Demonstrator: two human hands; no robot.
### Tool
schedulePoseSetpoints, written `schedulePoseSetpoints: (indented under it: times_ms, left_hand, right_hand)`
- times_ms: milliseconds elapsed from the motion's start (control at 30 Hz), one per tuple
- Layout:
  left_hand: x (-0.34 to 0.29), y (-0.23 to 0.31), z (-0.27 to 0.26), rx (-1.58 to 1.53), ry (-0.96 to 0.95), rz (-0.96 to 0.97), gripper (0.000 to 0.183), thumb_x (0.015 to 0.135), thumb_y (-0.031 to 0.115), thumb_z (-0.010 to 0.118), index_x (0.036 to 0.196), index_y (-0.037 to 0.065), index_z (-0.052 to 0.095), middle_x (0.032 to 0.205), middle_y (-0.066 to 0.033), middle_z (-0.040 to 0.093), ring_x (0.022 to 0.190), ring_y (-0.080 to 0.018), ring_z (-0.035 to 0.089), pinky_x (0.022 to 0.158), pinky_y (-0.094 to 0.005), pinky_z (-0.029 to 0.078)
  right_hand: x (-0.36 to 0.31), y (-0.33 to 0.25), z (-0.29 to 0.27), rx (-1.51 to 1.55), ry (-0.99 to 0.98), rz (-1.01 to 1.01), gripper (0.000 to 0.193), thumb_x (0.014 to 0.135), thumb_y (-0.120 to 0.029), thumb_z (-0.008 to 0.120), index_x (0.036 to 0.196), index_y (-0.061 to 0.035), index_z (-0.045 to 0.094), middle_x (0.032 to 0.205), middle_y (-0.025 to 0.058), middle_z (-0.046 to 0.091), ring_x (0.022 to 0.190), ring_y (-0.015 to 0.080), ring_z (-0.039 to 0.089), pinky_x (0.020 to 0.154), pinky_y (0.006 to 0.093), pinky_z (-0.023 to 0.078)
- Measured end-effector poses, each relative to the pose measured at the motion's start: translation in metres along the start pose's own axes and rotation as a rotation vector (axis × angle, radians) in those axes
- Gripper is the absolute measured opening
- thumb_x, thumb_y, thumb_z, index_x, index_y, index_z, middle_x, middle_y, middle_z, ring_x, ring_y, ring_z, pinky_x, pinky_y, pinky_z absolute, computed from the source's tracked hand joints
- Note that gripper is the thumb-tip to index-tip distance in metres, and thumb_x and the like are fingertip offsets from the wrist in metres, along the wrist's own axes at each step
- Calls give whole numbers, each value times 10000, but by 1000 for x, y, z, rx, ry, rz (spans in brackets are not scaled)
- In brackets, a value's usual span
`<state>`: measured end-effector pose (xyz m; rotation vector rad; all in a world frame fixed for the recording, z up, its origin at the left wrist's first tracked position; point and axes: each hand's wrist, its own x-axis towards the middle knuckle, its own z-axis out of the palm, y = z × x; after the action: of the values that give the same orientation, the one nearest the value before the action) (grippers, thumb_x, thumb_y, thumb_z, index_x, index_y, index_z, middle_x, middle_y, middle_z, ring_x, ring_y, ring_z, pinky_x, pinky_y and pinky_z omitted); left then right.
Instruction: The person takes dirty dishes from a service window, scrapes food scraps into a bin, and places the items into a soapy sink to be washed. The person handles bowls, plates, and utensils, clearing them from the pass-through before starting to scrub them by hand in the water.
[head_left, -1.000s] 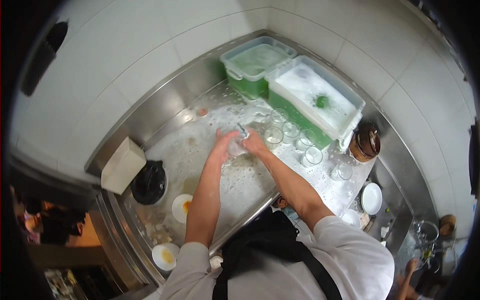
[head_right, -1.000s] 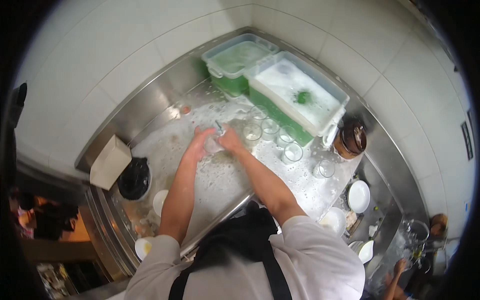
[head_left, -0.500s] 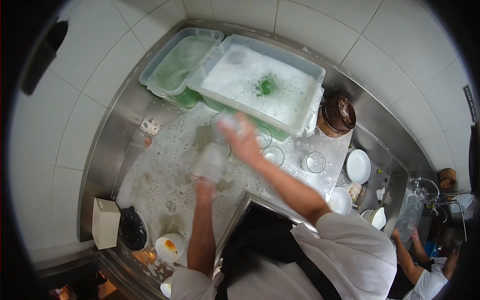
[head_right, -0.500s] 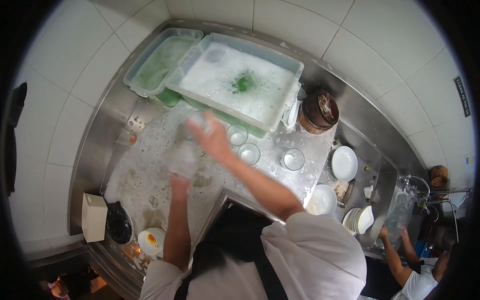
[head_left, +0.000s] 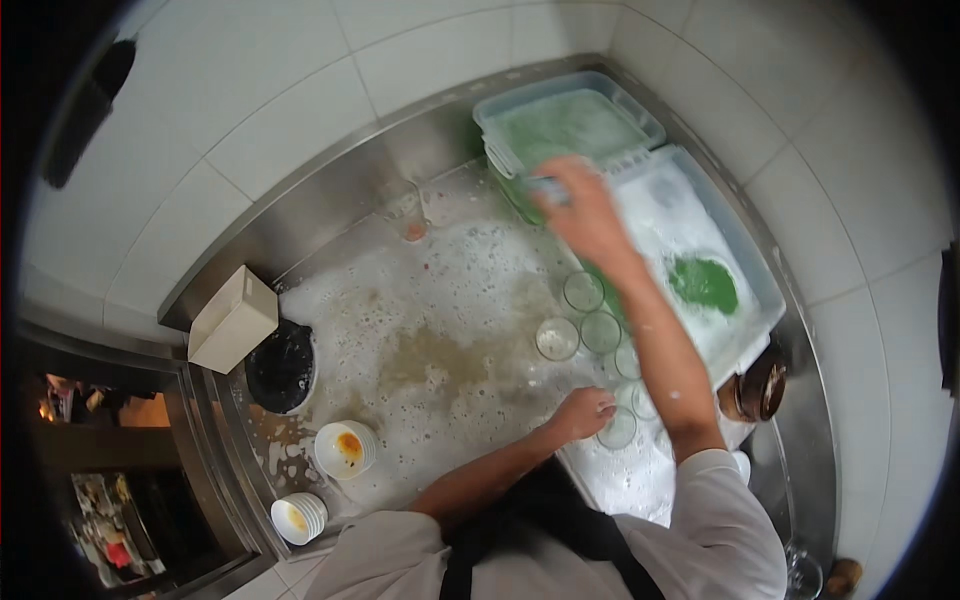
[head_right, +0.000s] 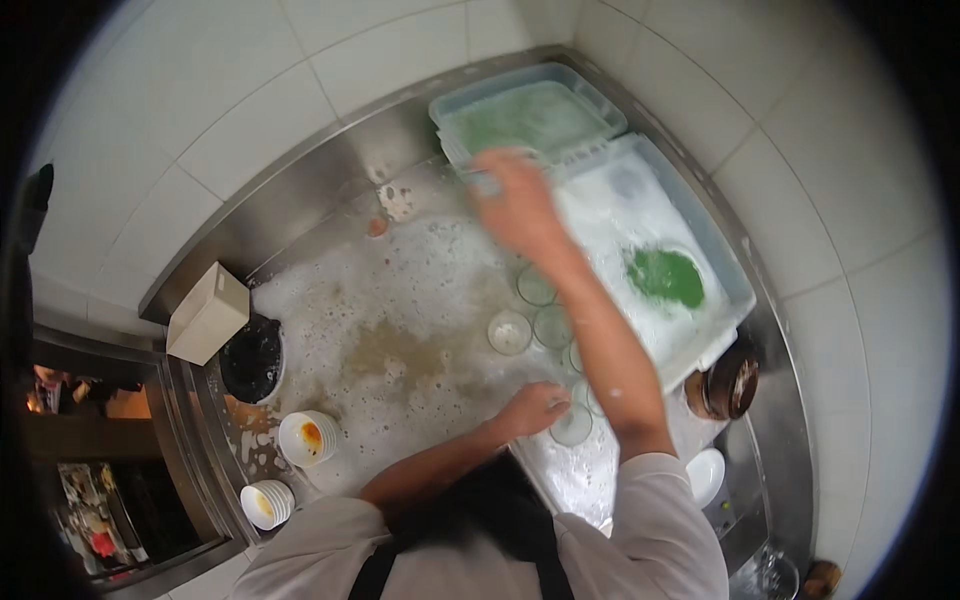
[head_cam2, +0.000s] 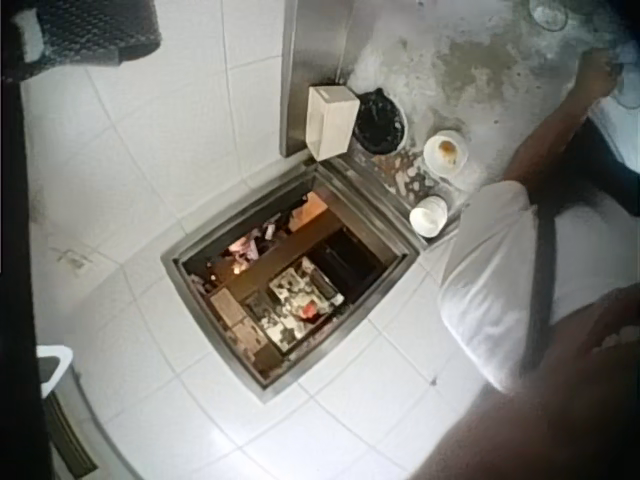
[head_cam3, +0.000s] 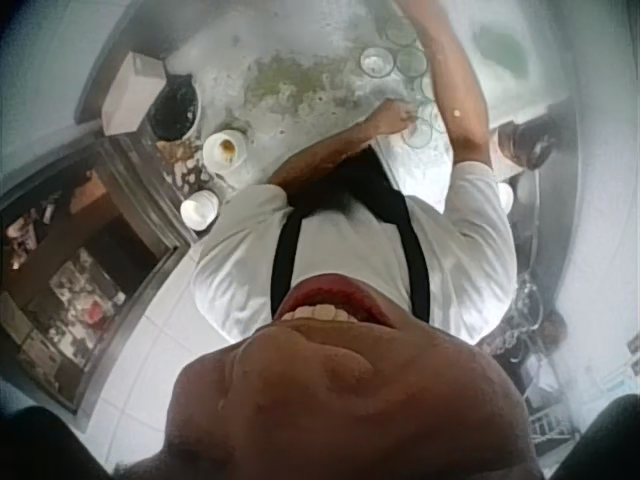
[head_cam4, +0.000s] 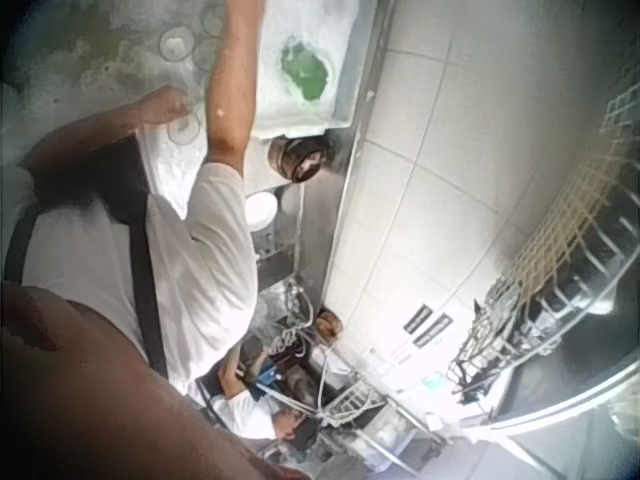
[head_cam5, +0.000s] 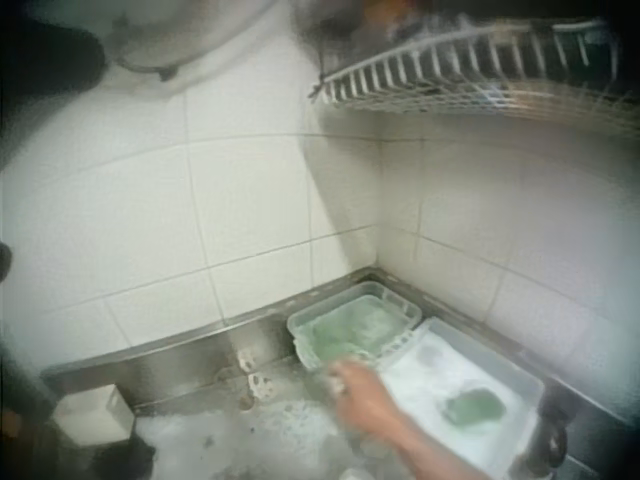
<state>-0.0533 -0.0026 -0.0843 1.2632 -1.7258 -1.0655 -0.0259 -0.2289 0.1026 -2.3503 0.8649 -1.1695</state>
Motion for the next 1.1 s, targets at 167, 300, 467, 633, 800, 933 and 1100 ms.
schedulePoseSetpoints:
  times_ms: [167, 300, 467, 633, 800, 933, 1100]
  left_hand:
    - [11, -86, -166, -1529, 513, -29, 315, 888, 283, 596, 1062, 22, 586, 938, -78, 638, 820, -136, 605, 681, -252, 485]
    - [68, -136, -281, -2078, 721, -449, 580, 769, 348, 691, 1202, 32, 472, 1128, -156, 578, 1006, -282, 586, 899, -410, 478]
    - [58, -179, -331, -1459, 606, -420, 568, 752, 358, 704, 1178, 42, 499, 1075, -128, 604, 937, -281, 604, 853, -411, 487]
    - [99, -136, -282, -1525, 593, -426, 387, 742, 379, 678, 965, 73, 597, 884, -61, 631, 849, -244, 614, 768, -397, 511]
    - [28, -153, -334, -1590, 759, -284, 469, 740, 369, 682, 1055, 53, 536, 1024, -122, 585, 882, -275, 597, 779, -432, 515]
    - [36, -74, -303, -1152, 726, -420, 452, 802, 303, 623, 1162, 40, 548, 1027, -123, 617, 875, -259, 619, 760, -374, 525]
    - [-38, -58, -286, -155, 730, -20, 733, 798, 125, 672, 1431, 63, 308, 1226, -154, 520, 1076, -246, 554, 810, -334, 515]
  right_hand:
    - [86, -57, 182, -205, -356, -374, 235, 702, -63, 600, 922, -93, 674, 928, 116, 651, 950, 284, 609, 826, 413, 476]
    - [63, -12, 240, -345, -670, 295, 178, 764, -93, 557, 870, -59, 695, 934, 138, 685, 871, 316, 664, 722, 405, 531]
    - [-49, -3, 263, -774, -698, -724, 193, 786, -102, 547, 902, -5, 668, 910, 184, 665, 812, 298, 652, 700, 406, 521]
    - [-43, 30, 238, -28, -650, 470, 263, 812, -82, 548, 1072, -45, 565, 893, 153, 635, 797, 312, 614, 702, 382, 505]
    - [-84, -42, 192, 1271, -147, 952, 377, 786, 2, 529, 1157, -53, 494, 1037, 121, 616, 880, 227, 626, 747, 336, 523]
    - [-102, -7, 179, 154, 330, 242, 410, 761, 39, 530, 1154, -70, 495, 999, 101, 611, 881, 223, 622, 749, 331, 525]
    - [-89, -73, 203, 169, -7, 301, 406, 738, -26, 627, 1125, -62, 508, 962, 130, 604, 888, 362, 605, 766, 394, 512]
